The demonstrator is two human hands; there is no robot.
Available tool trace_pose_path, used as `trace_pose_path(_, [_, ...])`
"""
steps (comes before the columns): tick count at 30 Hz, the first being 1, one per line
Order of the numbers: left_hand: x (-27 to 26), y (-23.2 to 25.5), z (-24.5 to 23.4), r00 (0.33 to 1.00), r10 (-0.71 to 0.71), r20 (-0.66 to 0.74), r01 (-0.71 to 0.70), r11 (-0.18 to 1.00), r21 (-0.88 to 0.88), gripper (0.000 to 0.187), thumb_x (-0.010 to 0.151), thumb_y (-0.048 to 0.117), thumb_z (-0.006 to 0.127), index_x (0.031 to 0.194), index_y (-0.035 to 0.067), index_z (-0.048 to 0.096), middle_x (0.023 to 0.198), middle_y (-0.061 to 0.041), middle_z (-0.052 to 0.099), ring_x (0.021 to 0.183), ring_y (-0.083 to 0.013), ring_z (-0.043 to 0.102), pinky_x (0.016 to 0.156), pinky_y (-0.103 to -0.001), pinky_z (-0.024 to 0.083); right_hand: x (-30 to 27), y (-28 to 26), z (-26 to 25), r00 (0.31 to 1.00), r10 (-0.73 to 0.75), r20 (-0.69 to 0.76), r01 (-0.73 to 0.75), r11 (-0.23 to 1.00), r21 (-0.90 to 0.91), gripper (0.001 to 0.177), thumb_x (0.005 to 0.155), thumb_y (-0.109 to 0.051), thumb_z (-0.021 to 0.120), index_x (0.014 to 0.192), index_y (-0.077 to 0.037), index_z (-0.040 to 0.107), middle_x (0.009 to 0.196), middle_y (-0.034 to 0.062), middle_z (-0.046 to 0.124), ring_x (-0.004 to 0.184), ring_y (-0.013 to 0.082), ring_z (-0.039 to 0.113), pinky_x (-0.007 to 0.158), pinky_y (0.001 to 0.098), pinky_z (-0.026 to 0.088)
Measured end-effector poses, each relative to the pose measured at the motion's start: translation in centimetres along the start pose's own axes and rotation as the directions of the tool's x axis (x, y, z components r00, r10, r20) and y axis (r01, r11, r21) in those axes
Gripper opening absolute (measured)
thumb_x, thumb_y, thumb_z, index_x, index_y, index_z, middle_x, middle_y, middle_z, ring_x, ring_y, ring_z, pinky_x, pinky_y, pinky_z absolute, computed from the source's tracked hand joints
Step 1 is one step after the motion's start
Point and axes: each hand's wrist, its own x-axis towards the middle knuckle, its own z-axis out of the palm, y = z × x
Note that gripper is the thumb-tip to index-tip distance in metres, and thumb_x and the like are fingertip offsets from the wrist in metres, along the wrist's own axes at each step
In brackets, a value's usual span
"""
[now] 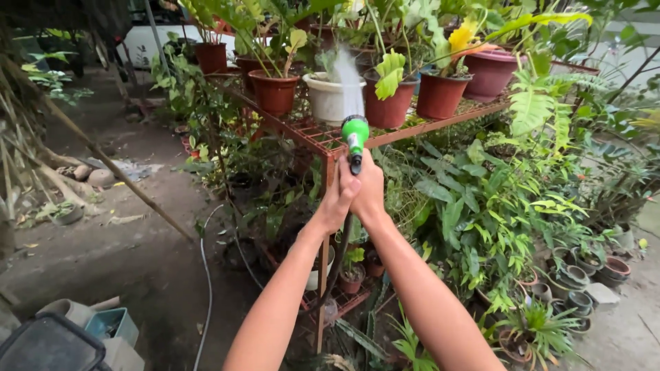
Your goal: Watering various potted plants in a garden using a hose with a spray nozzle.
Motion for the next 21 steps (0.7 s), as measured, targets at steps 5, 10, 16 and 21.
trace_pose_path(5, [0.2, -0.5, -0.2, 1.000, 0.002, 0.017, -0.001, 1.000, -0.028, 0.113, 0.094, 0.070, 0.046, 0.165, -0.008, 0.004, 0.168, -0.038, 0.011, 0.156, -0.0463, 0.020, 0.129, -0.052, 0.020, -1.2, -1.1, -0.3, 1.000, -0.001, 0.026, 0.001, 1.000, -0.014, 0.035, 0.093, -0.047, 0.064, 0.104, -0.014, 0.062, 0.086, 0.0234, 0.074, 0.093, 0.0435, 0.074, 0.076, 0.0534, 0.055])
trace_pose_path(10, [-1.8, 0.6, -0.4, 0.999, 0.031, 0.021, -0.031, 0.999, -0.013, 0.112, 0.095, 0.070, 0.043, 0.164, -0.009, 0.003, 0.168, -0.039, 0.012, 0.155, -0.0487, 0.021, 0.127, -0.055, 0.023, -2.1, -0.4, 0.2, 0.999, 0.004, 0.054, -0.001, 0.998, -0.061, 0.034, 0.094, -0.048, 0.062, 0.104, -0.015, 0.061, 0.085, 0.0237, 0.074, 0.092, 0.0440, 0.074, 0.077, 0.0546, 0.056])
trace_pose_path(16, [-3.7, -1.8, 0.0, 0.999, 0.026, 0.025, -0.026, 0.999, -0.022, 0.112, 0.095, 0.074, 0.038, 0.165, -0.005, 0.000, 0.169, -0.035, 0.010, 0.154, -0.0478, 0.022, 0.125, -0.054, 0.026, -4.5, -0.8, -0.6, 0.992, 0.047, 0.117, -0.031, 0.990, -0.136, 0.036, 0.095, -0.052, 0.058, 0.104, -0.017, 0.058, 0.084, 0.0246, 0.073, 0.092, 0.0455, 0.074, 0.078, 0.0560, 0.057])
trace_pose_path(21, [-2.7, 2.8, -0.3, 0.997, 0.071, 0.036, -0.069, 0.997, -0.031, 0.113, 0.095, 0.073, 0.039, 0.164, -0.006, 0.000, 0.167, -0.040, 0.011, 0.153, -0.0523, 0.023, 0.124, -0.058, 0.028, -3.7, -2.6, -0.2, 0.996, -0.082, 0.039, 0.083, 0.996, -0.040, 0.031, 0.097, -0.044, 0.060, 0.105, -0.015, 0.058, 0.082, 0.0262, 0.073, 0.085, 0.0467, 0.075, 0.073, 0.0563, 0.056])
